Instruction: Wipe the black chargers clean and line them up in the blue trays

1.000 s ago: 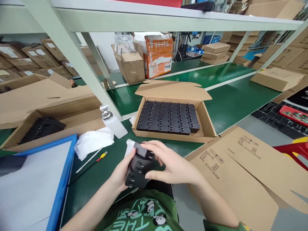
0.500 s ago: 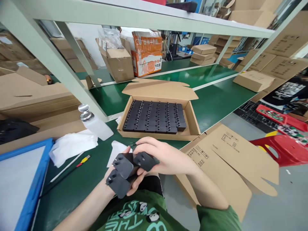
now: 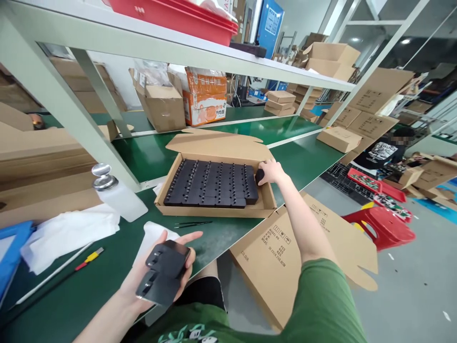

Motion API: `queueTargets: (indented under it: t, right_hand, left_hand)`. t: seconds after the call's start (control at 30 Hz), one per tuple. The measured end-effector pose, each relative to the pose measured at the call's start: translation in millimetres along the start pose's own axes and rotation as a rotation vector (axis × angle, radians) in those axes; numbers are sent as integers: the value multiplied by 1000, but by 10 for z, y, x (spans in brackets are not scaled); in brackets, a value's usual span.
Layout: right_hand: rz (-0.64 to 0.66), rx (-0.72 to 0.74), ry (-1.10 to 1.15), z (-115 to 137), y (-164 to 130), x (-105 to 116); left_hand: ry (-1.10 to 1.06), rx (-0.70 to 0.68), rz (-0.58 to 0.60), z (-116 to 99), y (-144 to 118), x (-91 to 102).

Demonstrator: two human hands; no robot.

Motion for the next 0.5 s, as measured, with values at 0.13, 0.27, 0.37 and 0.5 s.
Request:
queueTargets:
  t: [0.13,0.27,0.37,0.5]
  right_hand:
    - [-71,-25,-25,207,128,25]
    - [-144,146,125,642,-142,251]
    - [-12,507,343,1264,-663,334]
    - [389,1220,939,2174,-1680,584]
  left_hand:
    - [-2,-12,-70,-24,-4,-16]
    - [-21,14,-91,-45,40,-25]
    - [-19,60,-79,-17,131,-34]
    - [94,88,-154,88,242,-15]
Point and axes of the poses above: each hand's wrist, its own y-axis towards the middle knuckle, its own x-axis out of the back of the hand, z = x × y, the point moved 8 cm from there along y, towards the middle knuckle, and after that the axes turned 9 degrees about -z, right-handed, at the moved point
